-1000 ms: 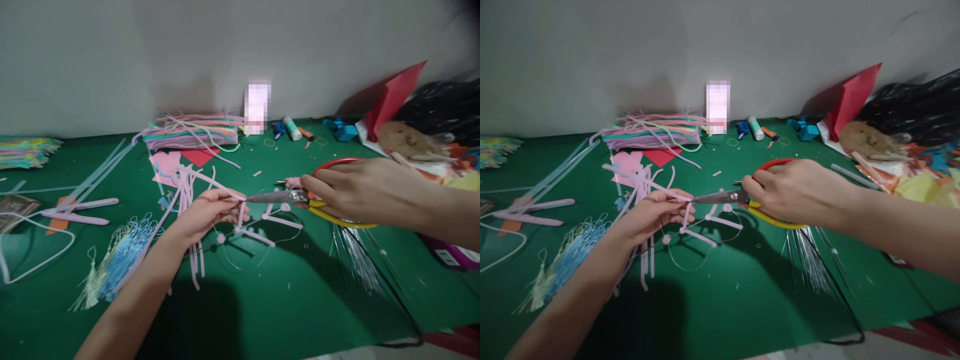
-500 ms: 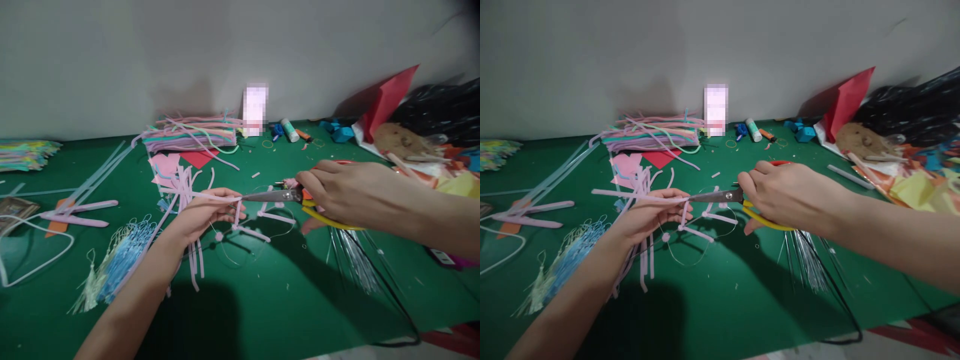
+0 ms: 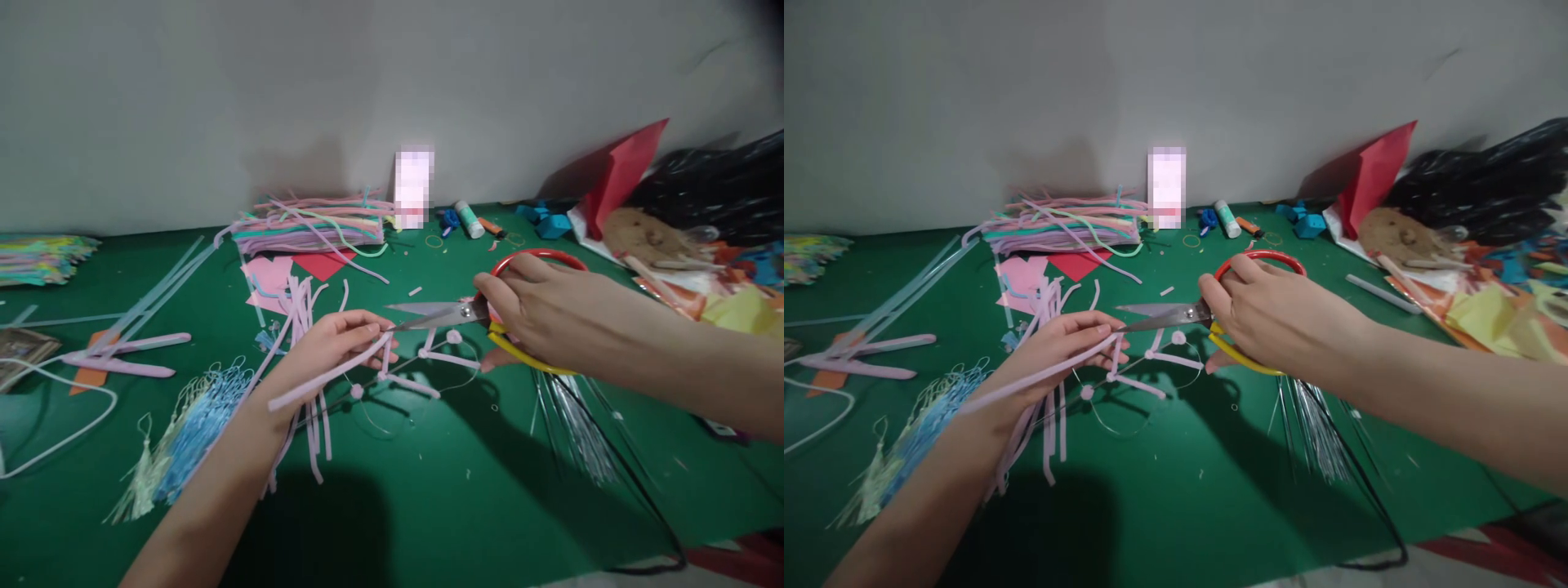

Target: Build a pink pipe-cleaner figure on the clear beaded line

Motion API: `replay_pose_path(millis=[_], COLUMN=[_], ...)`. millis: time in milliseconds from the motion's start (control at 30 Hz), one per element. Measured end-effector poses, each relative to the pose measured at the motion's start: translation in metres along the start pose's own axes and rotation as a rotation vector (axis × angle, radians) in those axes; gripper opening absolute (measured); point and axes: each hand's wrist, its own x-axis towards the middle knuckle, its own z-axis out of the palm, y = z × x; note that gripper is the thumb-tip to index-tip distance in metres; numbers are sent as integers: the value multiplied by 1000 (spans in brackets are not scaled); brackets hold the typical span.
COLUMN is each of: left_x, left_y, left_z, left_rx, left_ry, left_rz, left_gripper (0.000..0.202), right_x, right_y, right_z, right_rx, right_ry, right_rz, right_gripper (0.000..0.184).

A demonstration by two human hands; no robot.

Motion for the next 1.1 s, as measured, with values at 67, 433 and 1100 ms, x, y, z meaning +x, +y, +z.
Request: replay_pose_path(millis=[67,433,1100], left_x=[0,0,-2], left_y=[0,2,1], left_z=[0,0,-1], left_rx=[-2,-64,-171], left_ry=[-9,-12,-90], left_rz=[-6,-47,-55], left_gripper=[14,12,12], right_x=[3,3,13], right_y=[0,7,2], right_z=[-6,-22,-21], right_rx=[-82,-170,-117], right_ry=[-44,93,-25], right_rz=[-14,-50,-70], right_gripper=[40,25,31])
